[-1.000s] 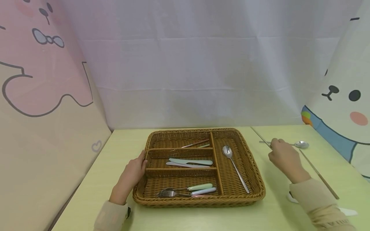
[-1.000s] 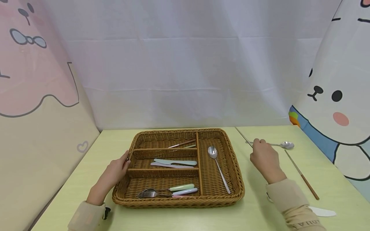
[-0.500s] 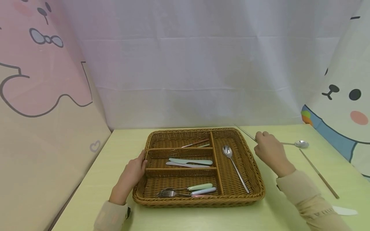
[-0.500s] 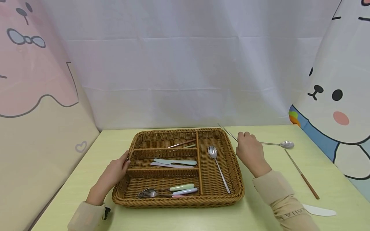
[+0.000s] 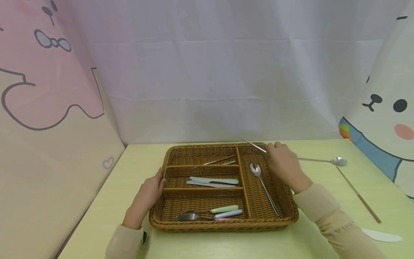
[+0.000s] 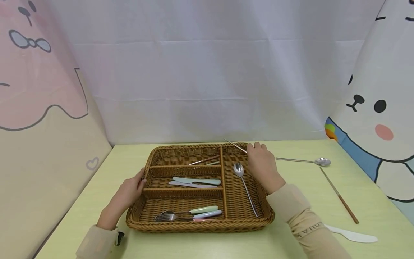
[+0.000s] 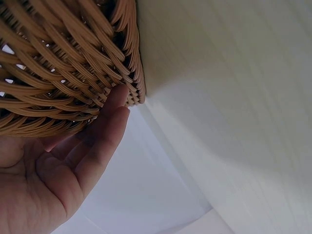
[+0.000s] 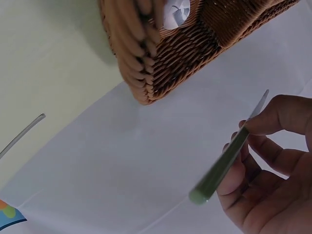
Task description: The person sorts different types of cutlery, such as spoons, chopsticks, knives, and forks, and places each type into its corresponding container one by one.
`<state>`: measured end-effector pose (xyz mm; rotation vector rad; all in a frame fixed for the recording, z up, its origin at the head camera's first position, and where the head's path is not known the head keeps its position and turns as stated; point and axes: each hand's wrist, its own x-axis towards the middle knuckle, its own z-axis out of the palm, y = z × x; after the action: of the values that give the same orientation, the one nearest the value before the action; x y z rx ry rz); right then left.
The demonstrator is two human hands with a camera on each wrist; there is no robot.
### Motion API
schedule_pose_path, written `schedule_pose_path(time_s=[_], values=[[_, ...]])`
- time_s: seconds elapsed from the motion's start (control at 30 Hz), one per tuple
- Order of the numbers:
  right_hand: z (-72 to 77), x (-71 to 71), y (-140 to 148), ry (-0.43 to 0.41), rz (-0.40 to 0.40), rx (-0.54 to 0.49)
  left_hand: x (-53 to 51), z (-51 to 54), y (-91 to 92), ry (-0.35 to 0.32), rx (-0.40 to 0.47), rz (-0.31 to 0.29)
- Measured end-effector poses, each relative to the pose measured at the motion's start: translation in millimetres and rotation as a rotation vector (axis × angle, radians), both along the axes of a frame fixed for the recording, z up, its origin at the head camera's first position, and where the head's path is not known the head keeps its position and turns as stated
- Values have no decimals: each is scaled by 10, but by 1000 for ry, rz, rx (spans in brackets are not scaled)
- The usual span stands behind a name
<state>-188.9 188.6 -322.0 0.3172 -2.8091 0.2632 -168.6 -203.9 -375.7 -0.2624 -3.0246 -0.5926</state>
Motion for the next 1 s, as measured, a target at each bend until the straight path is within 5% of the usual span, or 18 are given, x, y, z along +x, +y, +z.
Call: schedule_pose_path(time_s=[0.6,1.0], values=[[-14,-150,-348,43,92,53,-21,-9,0,-7,-2,11],[-109,-243,-562,231,205,159,-18,-5,6,-15,1,18]])
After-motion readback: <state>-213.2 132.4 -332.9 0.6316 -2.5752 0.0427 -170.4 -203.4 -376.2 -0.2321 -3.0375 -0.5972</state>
